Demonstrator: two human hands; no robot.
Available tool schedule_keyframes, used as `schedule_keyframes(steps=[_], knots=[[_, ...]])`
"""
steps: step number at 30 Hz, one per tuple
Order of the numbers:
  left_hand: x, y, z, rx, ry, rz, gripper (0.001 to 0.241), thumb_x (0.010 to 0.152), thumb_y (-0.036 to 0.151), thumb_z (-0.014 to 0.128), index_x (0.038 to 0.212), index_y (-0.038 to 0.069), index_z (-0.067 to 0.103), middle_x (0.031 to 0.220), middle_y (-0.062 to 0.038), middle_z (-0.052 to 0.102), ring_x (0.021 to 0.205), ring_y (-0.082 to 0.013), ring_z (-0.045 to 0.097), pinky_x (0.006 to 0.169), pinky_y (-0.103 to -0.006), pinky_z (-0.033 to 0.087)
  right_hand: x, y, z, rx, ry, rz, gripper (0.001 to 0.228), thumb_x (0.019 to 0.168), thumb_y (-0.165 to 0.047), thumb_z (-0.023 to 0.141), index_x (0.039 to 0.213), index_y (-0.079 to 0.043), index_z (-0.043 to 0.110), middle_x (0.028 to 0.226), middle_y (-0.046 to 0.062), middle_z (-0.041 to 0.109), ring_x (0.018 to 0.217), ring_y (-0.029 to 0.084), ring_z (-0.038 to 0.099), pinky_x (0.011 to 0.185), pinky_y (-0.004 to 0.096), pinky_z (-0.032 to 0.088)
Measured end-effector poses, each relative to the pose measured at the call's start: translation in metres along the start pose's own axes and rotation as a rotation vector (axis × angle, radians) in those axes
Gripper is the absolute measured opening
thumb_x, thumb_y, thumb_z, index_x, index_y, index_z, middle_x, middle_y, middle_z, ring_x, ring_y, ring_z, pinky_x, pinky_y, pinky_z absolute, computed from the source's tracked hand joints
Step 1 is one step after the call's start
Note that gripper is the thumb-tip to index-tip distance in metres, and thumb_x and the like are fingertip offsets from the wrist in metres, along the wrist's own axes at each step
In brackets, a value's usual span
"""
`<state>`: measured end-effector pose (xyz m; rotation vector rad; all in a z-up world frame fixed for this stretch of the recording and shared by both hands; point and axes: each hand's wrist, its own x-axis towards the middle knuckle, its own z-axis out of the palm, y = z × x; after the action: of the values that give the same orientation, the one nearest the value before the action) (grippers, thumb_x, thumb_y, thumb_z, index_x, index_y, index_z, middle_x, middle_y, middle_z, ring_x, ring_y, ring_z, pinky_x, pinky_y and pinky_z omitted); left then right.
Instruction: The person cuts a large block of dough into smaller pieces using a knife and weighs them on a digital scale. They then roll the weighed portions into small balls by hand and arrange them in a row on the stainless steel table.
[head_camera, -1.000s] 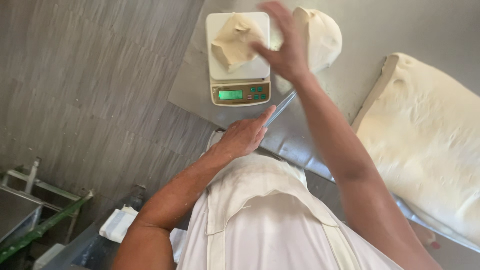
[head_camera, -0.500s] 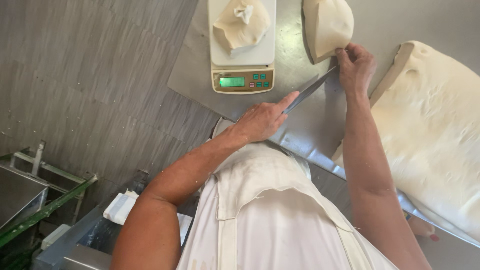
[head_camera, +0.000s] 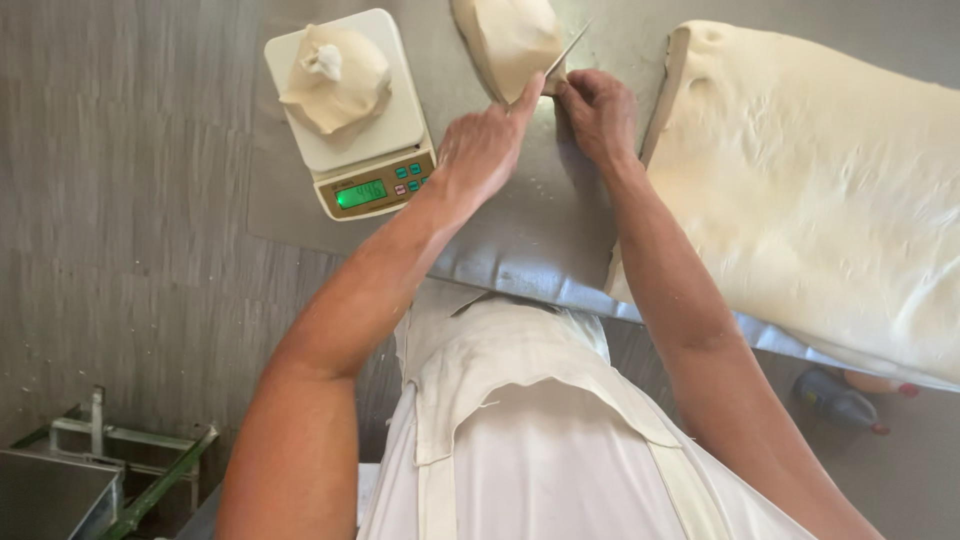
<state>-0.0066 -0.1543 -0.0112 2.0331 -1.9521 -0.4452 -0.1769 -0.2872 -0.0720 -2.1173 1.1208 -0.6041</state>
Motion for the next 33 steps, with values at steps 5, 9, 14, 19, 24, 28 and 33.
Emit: schedule_keyframes(steps=[5,9,14,19,24,28,33], knots=[[0.024,0.001,0.009,-0.020,-0.068,-0.052,0.065,0.098,0.001,0.051,0.158,0.002,0.028,0.080,-0.024,0.071,0.072,-0.0410,0.072,0.064,-0.0537,0.057,-0.006,-0.008,0.001,0.042,-0.051,0.087,0.024,0.097,-0.027,0.075,0.103,-0.004,0.077,0.090,0.013,0.076,0.080,0.023,0.073,0.073,0.037,0.054],[-0.051,-0.004,-0.006,-0.053,-0.097,-0.012,0.077,0.087,-0.001,0.056,0.158,0.000,0.027,0.079,-0.023,0.070,0.068,-0.0415,0.069,0.063,-0.0551,0.055,-0.007,-0.027,-0.009,0.025,0.000,0.063,0.019,0.096,-0.021,0.076,0.104,-0.004,0.077,0.093,0.011,0.075,0.082,0.021,0.071,0.074,0.037,0.054],[-0.135,-0.013,-0.025,-0.301,-0.262,-0.201,0.070,0.098,0.016,0.061,0.159,0.012,0.025,0.084,-0.022,0.072,0.076,-0.0411,0.070,0.073,-0.0553,0.054,-0.003,-0.093,-0.008,0.301,0.021,-0.140,0.010,0.096,-0.009,0.074,0.103,-0.005,0.068,0.113,0.010,0.065,0.094,0.017,0.067,0.082,0.035,0.059],[-0.165,-0.022,-0.040,-0.443,-0.227,-0.283,0.071,0.100,0.018,0.059,0.160,0.013,0.022,0.092,-0.022,0.072,0.082,-0.0426,0.070,0.076,-0.0554,0.053,0.031,-0.203,0.054,0.586,-0.196,-0.364,0.021,0.095,-0.005,0.075,0.111,-0.005,0.061,0.118,0.007,0.068,0.109,0.020,0.065,0.102,0.038,0.055],[-0.178,-0.031,-0.043,-0.485,-0.155,-0.236,0.071,0.101,0.018,0.057,0.162,0.014,0.020,0.091,-0.021,0.073,0.082,-0.0432,0.070,0.077,-0.0563,0.052,0.042,-0.229,0.105,0.006,-0.149,-0.763,0.034,0.079,-0.009,0.090,0.107,-0.011,0.071,0.129,0.014,0.063,0.123,0.036,0.054,0.101,0.045,0.046],[-0.187,-0.030,-0.036,-0.600,-0.070,-0.209,0.070,0.100,0.017,0.060,0.159,0.012,0.023,0.098,-0.023,0.073,0.087,-0.0452,0.070,0.076,-0.0559,0.053,0.045,-0.166,0.065,0.312,-0.312,-0.431,0.043,0.093,-0.007,0.085,0.132,-0.007,0.066,0.140,0.011,0.060,0.127,0.027,0.059,0.098,0.039,0.055],[-0.172,-0.030,-0.037,-0.641,-0.072,-0.236,0.068,0.098,0.016,0.061,0.158,0.012,0.029,0.092,-0.022,0.074,0.087,-0.0445,0.071,0.078,-0.0552,0.054,0.057,-0.084,-0.007,0.164,-0.088,-0.116,0.023,0.110,-0.012,0.069,0.130,-0.001,0.070,0.117,0.005,0.073,0.107,0.015,0.069,0.093,0.030,0.057]])
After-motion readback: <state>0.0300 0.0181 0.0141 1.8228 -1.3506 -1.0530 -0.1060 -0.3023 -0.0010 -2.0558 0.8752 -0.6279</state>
